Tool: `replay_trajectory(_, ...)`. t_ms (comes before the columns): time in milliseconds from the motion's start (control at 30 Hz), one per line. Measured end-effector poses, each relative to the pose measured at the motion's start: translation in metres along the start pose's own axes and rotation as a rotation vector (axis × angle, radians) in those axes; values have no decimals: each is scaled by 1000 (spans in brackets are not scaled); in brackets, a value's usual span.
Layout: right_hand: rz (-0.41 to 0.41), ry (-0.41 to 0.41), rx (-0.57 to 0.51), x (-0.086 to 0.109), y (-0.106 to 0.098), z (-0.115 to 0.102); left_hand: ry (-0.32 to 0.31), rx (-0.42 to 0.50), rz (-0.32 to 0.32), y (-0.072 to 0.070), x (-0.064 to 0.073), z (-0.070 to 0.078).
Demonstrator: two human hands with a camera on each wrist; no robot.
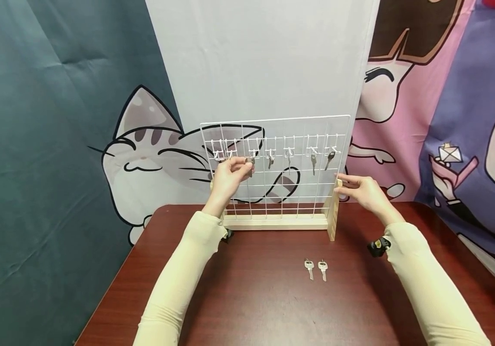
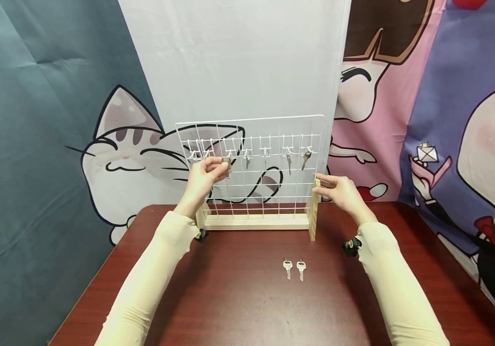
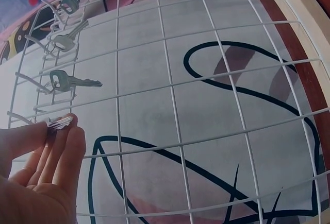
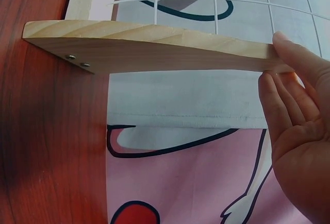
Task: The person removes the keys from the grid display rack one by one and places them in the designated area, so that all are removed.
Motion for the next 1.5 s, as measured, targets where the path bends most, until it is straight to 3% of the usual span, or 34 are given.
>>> replay_trajectory(267,4,-3,6,1,-2,-2,2,43,-58,2,3,1)
replay_trajectory(1000,9,9,4,2,0,0,88,66,-91,10,20,27)
replay_trajectory(1267,-6,25,-30,3,-1,-3,108,-26,-91,9,32,30)
replay_trajectory(1500,-9,29,-9,2,-2,-2,102,-124,-115,11,36,20)
Point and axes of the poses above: each hand's wrist, its own x-axis away from the middle knuckle, its own y-axis out of the palm, z = x × y, the point moved 4 cm from there along -x, towards the middle knuckle, and after that the axes turned 6 degrees about -y, right-handed, at the moved point
